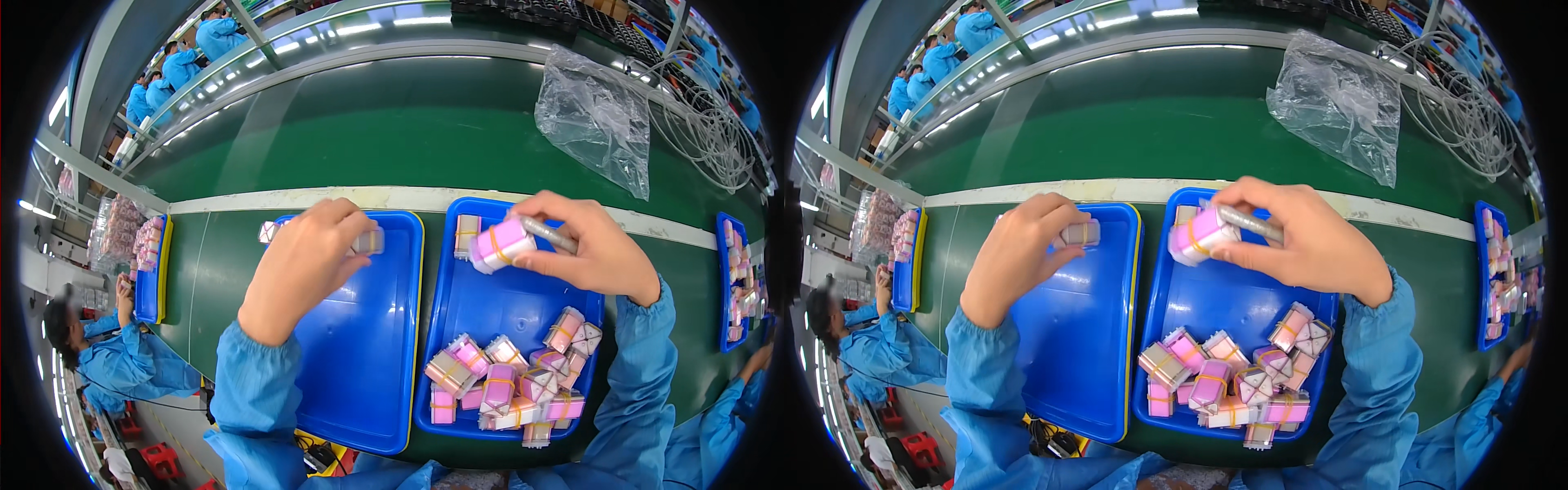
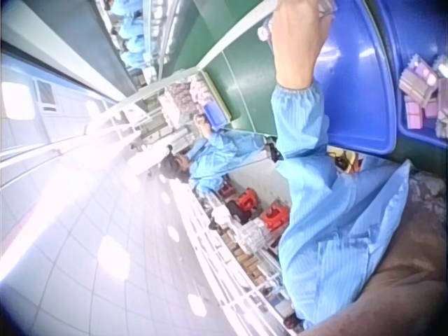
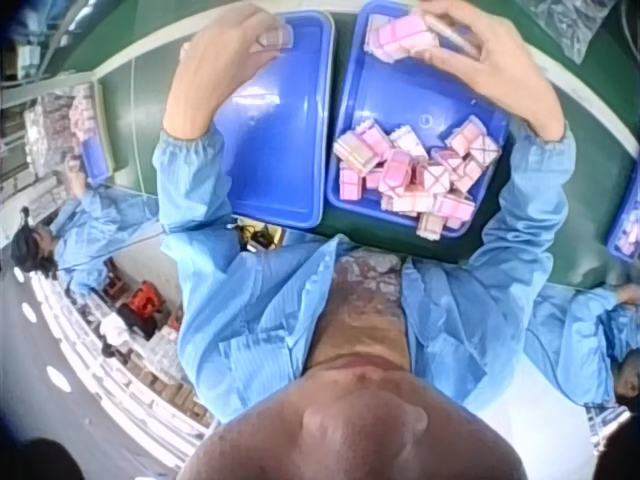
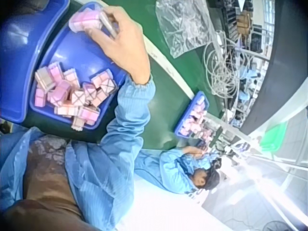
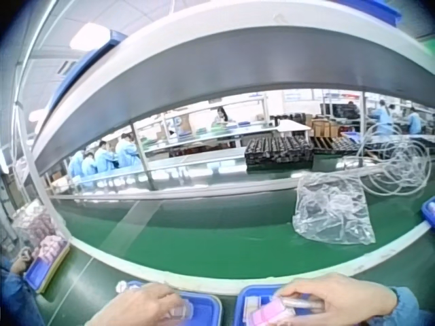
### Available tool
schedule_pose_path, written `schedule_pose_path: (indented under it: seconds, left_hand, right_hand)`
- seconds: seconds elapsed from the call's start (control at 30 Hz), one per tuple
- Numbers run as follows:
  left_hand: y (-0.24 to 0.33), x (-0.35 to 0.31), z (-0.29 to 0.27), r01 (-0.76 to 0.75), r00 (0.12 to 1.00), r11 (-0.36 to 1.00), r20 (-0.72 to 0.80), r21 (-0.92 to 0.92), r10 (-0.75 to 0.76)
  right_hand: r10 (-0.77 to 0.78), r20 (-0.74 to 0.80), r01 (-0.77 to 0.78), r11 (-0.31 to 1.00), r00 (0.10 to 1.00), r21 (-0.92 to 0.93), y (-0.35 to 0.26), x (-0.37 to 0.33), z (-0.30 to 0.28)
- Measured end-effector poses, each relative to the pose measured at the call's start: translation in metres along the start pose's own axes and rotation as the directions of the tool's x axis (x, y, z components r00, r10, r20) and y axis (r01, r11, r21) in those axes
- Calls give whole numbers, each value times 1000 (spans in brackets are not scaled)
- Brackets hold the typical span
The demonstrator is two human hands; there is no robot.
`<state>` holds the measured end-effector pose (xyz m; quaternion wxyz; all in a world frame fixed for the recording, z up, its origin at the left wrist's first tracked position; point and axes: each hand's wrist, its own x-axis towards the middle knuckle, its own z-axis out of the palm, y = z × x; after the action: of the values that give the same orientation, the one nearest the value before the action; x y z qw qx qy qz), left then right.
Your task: Manually assembling and inspecting small multi-colored electronic components at an assembly line station.
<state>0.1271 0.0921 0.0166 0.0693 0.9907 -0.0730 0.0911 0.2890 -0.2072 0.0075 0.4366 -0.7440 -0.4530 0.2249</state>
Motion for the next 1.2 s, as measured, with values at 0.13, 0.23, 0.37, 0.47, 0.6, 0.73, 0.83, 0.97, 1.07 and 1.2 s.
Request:
schedule_pose_path:
  seconds: [0.13, 0.23, 0.37, 0.47, 0.6, 0.73, 0.83, 0.97, 1.07, 1.2]
  left_hand:
    - [-12, 17, 17, -39, 999, 990, 21, 138, 37]
    - [-1, 21, 21, 64, 994, 976, -103, 209, -43]
    - [28, 20, 13, 86, 950, 970, -275, -228, -149]
    - [54, -1, -3, 295, 938, 266, 225, -918, -263]
    - [88, -18, 1, 265, 908, -569, 400, -778, -125]
    - [96, -15, 2, 406, 865, -284, 466, -869, -188]
    - [90, -23, 12, 282, 903, -382, 378, -880, -204]
    - [83, -41, 33, 181, 917, -561, 345, -807, -200]
    - [91, -42, 36, 197, 935, -495, 315, -846, -165]
    - [91, -35, 25, 289, 904, -508, 406, -811, -135]
  right_hand:
    - [-104, -185, 154, 948, 977, 280, -3, 2, 15]
    - [-298, -314, 377, 897, 901, 230, -2, 0, 32]
    - [-601, -265, 542, 797, 754, -267, -6, -12, 37]
    - [-701, -295, 557, 702, 649, -443, -9, -15, 49]
    - [-793, -183, 576, 559, 581, -596, -17, -9, 64]
    - [-744, 0, 623, 560, 668, -546, -31, -10, 60]
    - [-601, -27, 527, 720, 798, -452, -19, -8, 51]
    - [-383, -157, 340, 907, 910, -247, -2, 10, 41]
    - [-265, -47, 246, 938, 963, -244, 36, 31, 37]
    - [11, 203, 32, 977, 979, -210, 45, 36, 44]
